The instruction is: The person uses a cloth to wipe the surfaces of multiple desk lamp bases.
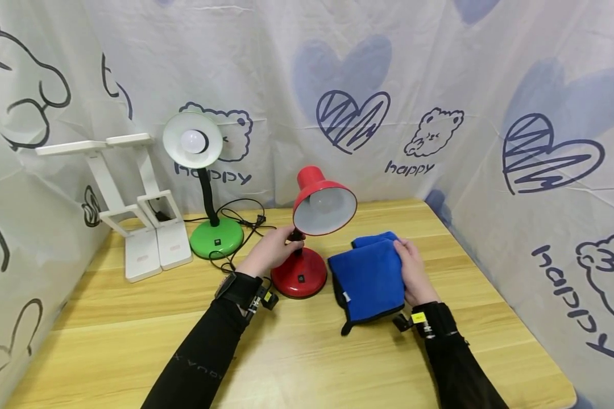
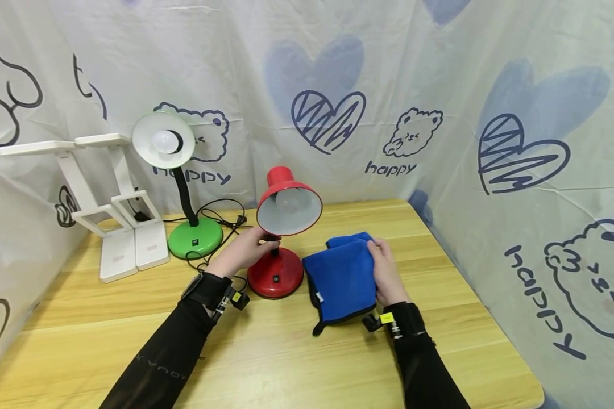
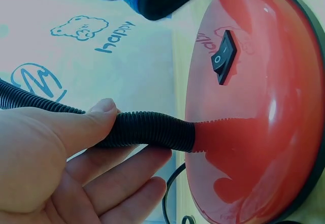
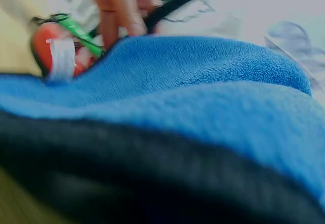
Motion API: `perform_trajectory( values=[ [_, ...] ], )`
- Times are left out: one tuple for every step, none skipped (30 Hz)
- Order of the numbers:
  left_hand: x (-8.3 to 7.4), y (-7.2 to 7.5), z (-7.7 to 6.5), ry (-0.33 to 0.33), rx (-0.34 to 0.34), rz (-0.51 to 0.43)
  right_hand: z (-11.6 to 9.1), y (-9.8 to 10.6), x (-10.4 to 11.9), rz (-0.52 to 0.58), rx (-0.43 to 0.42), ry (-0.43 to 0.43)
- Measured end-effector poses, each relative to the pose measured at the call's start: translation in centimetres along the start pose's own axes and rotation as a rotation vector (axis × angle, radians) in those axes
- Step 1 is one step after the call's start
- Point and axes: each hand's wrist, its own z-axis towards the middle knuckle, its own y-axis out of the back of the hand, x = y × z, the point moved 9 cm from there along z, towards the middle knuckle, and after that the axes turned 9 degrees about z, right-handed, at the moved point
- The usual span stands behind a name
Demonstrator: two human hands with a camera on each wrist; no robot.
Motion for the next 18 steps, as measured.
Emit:
perform_trajectory(
  values=[
    [0.0,0.0,0.0,0.003,-0.005,0.005,0.1,1.0,-0.2,0.057,-0.004,-0.012],
    [-0.1,0.1,0.0,0.008,-0.012,0.014,0.1,1.9,-0.2,0.116,-0.01,-0.034],
    [-0.1,0.2,-0.1,0.011,-0.018,0.026,0.0,2.7,-0.2,0.17,-0.013,-0.053],
    [-0.2,0.2,-0.1,0.014,-0.027,0.04,-0.2,3.3,-0.2,0.219,-0.015,-0.067],
    [-0.3,0.3,-0.2,0.019,-0.037,0.058,-0.3,3.8,0.0,0.273,-0.016,-0.073],
    [-0.4,0.4,-0.2,0.024,-0.046,0.075,-0.4,4.3,0.2,0.316,-0.025,-0.076],
    [-0.5,0.5,-0.4,0.028,-0.054,0.092,-0.6,4.7,0.3,0.348,-0.038,-0.074],
    [-0.6,0.6,-0.5,0.034,-0.06,0.106,-0.7,5.1,0.5,0.375,-0.049,-0.072],
    [-0.7,0.7,-0.6,0.039,-0.064,0.117,-0.8,5.3,0.6,0.398,-0.054,-0.068],
    [-0.9,0.8,-0.8,0.046,-0.067,0.128,-0.9,5.4,0.7,0.416,-0.059,-0.064],
    [-1.0,0.8,-0.9,0.056,-0.066,0.131,-1.0,5.5,0.8,0.436,-0.064,-0.058],
    [-1.0,0.9,-1.1,0.066,-0.067,0.13,-1.1,5.5,0.7,0.441,-0.069,-0.057],
    [-1.0,1.0,-1.4,0.08,-0.07,0.133,-1.1,5.4,0.7,0.446,-0.067,-0.052],
    [-0.9,1.0,-1.6,0.092,-0.075,0.142,-1.1,5.3,0.7,0.451,-0.066,-0.05],
    [-0.9,1.1,-1.9,0.1,-0.081,0.153,-1.1,5.3,0.7,0.457,-0.067,-0.047],
    [-0.8,1.2,-2.2,0.106,-0.09,0.167,-1.1,5.3,0.7,0.464,-0.068,-0.043],
    [-0.7,1.3,-2.6,0.109,-0.098,0.176,-1.1,5.2,0.8,0.471,-0.073,-0.038],
    [-0.7,1.4,-3.0,0.107,-0.103,0.19,-1.1,5.3,0.8,0.474,-0.081,-0.034]
  ],
)
